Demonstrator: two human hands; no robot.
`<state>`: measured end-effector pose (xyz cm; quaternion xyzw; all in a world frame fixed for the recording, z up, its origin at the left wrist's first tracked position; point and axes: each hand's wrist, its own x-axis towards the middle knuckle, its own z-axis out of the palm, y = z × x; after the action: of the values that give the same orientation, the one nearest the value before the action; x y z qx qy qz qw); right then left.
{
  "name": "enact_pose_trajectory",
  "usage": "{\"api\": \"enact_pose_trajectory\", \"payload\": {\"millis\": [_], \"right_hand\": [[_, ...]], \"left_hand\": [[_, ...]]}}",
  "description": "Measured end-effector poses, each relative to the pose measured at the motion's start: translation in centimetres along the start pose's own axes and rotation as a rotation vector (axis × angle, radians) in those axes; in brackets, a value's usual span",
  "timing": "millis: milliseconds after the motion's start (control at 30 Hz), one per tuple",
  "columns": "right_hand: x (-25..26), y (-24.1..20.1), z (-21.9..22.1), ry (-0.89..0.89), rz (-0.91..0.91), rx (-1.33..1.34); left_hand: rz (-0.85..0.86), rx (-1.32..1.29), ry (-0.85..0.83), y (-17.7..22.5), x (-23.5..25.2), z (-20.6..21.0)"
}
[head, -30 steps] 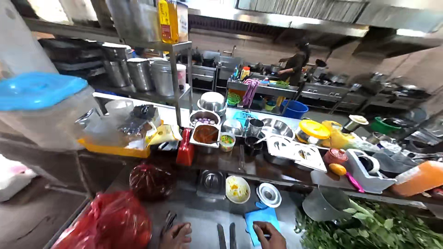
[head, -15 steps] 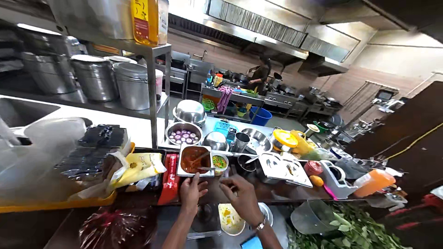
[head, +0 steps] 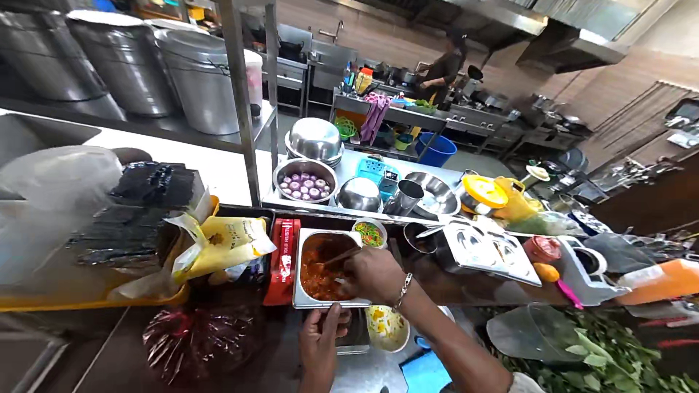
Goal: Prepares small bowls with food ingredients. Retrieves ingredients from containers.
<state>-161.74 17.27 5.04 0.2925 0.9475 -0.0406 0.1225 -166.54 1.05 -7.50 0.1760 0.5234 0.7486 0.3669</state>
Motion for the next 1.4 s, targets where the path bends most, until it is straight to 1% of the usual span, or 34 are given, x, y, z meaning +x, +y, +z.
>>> {"api": "enact_pose_trajectory", "payload": {"millis": [67, 100, 133, 200, 267, 300, 367, 533, 633, 700, 900, 1000, 1067, 1167, 1300, 1400], "right_hand": [[-0.3, -0.8, 0.9, -0.050, 0.054, -0.037], [-0.6, -0.9, 1.1, -0.026, 0.082, -0.045], [-0.9, -0.8, 0.9, 0.022, 0.110, -0.032], [-1.9, -0.3, 0.2, 0.177, 0.145, 0.003], [-2.7, 0.4, -0.5, 0.304, 0.131, 0.062], [-2.9, 0.7, -0.6, 0.336, 0.116, 0.087], [-2.9, 0.4, -0.2, 0.340, 0.092, 0.124], [-1.5, -2.0, 2.0, 0.291, 0.073, 0.147], [-1.4, -2.4, 2.0, 0.136, 0.047, 0.243], [-1.7, -1.9, 2.0, 0.099, 0.032, 0.334], [-2.5, 0.0, 3.5, 0.265, 0.027, 0.606], [-2.9, 0.5, 4.3, 0.342, 0.090, 0.705], [-3.2, 0.6, 4.9, 0.404, 0.143, 0.701], [-4.0, 0.3, 5.2, 0.411, 0.157, 0.692], [-4.4, 0.3, 4.9, 0.409, 0.181, 0.825], [-3.9, 0.1, 4.6, 0.405, 0.242, 0.726]], "left_hand": [[0.019, 0.001, -0.011, -0.1, 0.0, -0.1], [0.028, 0.000, -0.015, -0.2, 0.0, 0.0], [0.032, -0.004, -0.016, -0.3, 0.1, 0.0], [0.033, -0.011, -0.013, -0.4, 0.0, 0.0], [0.047, -0.016, -0.007, -0.6, 0.0, -0.1], [0.060, -0.020, -0.004, -0.7, 0.1, -0.2], [0.070, -0.026, 0.000, -0.8, 0.1, -0.2], [0.078, -0.019, 0.010, -0.6, 0.1, -0.2], [0.099, -0.016, 0.000, -0.7, 0.2, -0.3], [0.126, -0.023, -0.012, -0.9, 0.4, -0.5], [0.166, -0.024, -0.032, -1.1, 0.6, -0.7], [0.157, -0.012, -0.039, -1.0, 0.5, -0.8], [0.153, -0.001, -0.034, -0.9, 0.6, -0.8], [0.151, 0.014, -0.024, -0.7, 0.6, -0.7], [0.127, 0.087, -0.022, -0.3, 0.3, -0.6], [0.129, 0.091, -0.014, -0.2, 0.3, -0.6]]}}
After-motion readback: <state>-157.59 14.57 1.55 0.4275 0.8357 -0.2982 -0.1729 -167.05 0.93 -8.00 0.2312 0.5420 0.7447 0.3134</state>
